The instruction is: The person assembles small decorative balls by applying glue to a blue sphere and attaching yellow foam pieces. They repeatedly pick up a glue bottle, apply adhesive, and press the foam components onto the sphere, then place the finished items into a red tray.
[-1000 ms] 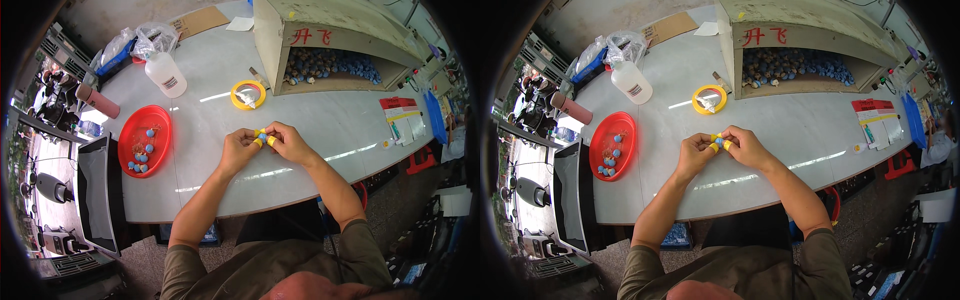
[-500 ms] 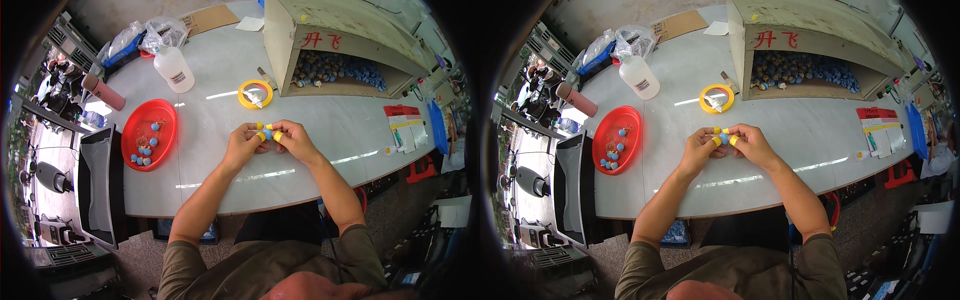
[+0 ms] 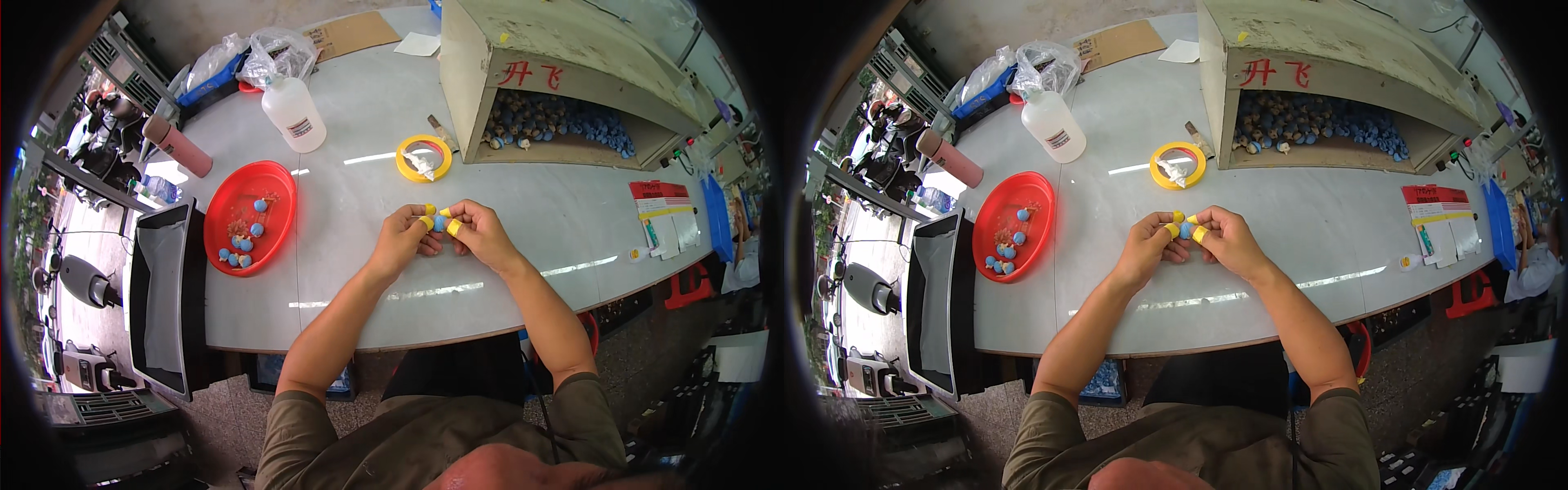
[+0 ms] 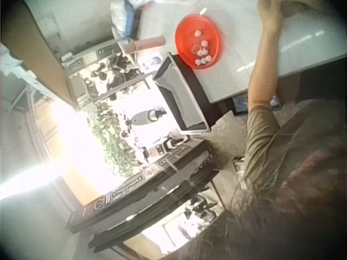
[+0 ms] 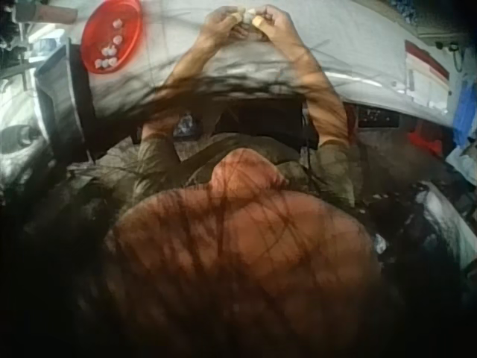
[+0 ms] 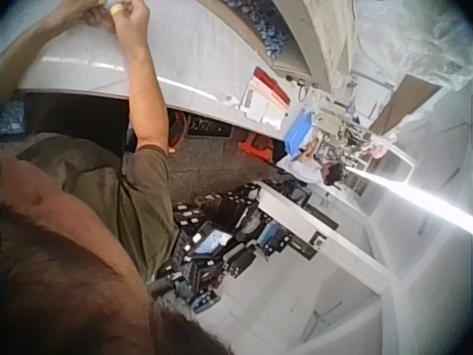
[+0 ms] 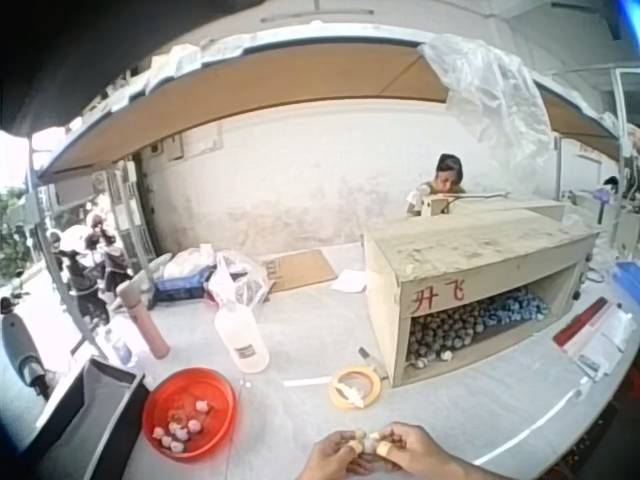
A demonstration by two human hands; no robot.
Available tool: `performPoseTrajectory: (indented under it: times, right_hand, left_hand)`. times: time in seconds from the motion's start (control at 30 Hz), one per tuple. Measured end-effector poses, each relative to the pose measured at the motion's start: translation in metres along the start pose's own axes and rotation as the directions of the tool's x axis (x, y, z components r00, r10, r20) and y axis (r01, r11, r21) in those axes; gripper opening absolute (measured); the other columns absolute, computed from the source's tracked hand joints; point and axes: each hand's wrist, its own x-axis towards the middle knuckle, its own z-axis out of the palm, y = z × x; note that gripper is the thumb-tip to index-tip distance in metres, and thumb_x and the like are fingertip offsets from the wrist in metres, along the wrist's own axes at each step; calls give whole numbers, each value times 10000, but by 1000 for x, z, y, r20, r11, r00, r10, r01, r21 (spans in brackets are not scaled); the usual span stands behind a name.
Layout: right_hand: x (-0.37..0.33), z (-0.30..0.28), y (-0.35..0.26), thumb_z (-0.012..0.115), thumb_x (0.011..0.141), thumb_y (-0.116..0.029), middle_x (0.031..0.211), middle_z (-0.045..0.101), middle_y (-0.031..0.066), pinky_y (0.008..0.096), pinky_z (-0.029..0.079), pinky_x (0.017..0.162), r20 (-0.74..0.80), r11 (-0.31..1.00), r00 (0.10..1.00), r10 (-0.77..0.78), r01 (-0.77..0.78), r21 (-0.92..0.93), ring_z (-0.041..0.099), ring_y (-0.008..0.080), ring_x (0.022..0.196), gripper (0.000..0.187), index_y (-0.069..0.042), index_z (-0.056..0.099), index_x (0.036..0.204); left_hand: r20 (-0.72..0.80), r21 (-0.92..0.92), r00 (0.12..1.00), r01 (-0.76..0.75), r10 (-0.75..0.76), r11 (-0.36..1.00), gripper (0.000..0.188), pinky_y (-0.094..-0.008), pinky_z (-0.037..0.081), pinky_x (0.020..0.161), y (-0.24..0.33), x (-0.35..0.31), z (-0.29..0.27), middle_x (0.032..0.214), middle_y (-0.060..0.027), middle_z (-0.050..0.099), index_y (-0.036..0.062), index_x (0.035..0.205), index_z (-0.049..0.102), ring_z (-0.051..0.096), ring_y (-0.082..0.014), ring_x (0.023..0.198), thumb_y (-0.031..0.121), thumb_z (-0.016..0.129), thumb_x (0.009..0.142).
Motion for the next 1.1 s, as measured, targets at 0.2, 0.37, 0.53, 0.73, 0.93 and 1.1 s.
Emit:
performPoseTrajectory:
  times: [0.2, 0.37, 0.53, 0.73, 0.93, 1.1]
  right_hand:
    - [0, -2, -2, 636, 1015, -121, 844, 693, 49, 228, 489, 530, -16, 999, 999, 41, -41, 9, 590, 71, 603, 163, 16, 645, 1103]
    - [-1, -2, -2, 635, 1006, -91, 844, 697, 62, 227, 534, 557, 1, 1000, 1000, 20, -20, -5, 646, 87, 642, 149, 26, 641, 1097]
    - [0, -3, 6, 639, 997, -61, 851, 698, 72, 237, 572, 589, 0, 1000, 1000, -10, 10, -8, 675, 97, 676, 136, 41, 636, 1087]
    - [-3, 4, 3, 629, 999, -26, 906, 696, 92, 263, 625, 644, -40, 999, 999, -32, 31, -19, 695, 106, 719, 116, 63, 621, 1073]
    - [-3, 5, 6, 611, 1004, -6, 944, 695, 103, 275, 642, 666, -44, 998, 997, -57, 55, -36, 711, 115, 756, 99, 73, 603, 1063]
    - [-3, 6, 5, 601, 1007, 0, 967, 704, 114, 284, 653, 690, -42, 997, 996, -79, 78, -28, 735, 134, 792, 102, 73, 588, 1077]
  left_hand:
    - [62, 45, 997, -43, 41, 998, 362, -294, 595, 776, -3, 0, -2, 1039, -156, 724, -88, 1279, 554, 719, -183, 870, 127, 620, 996]
    - [55, 56, 998, -44, 41, 997, 323, -286, 595, 778, -3, -1, -1, 1026, -148, 732, -91, 1225, 592, 722, -173, 877, 110, 658, 980]
    - [46, 63, 996, -84, 81, 994, 267, -279, 600, 770, -6, -2, 0, 1017, -139, 733, -95, 1190, 618, 720, -157, 856, 81, 642, 990]
    - [40, 50, 991, -130, 128, 990, 261, -275, 607, 776, -11, -2, 2, 1016, -129, 725, -107, 1202, 611, 716, -147, 861, 52, 625, 996]
    - [22, 58, 989, -148, 147, 987, 270, -277, 606, 773, -11, -3, 4, 1001, -118, 718, -116, 1211, 603, 711, -142, 865, 48, 619, 998]
    - [11, 83, 986, -168, 168, 982, 275, -273, 596, 772, -13, -1, 6, 991, -115, 718, -120, 1215, 601, 705, -136, 856, 49, 617, 999]
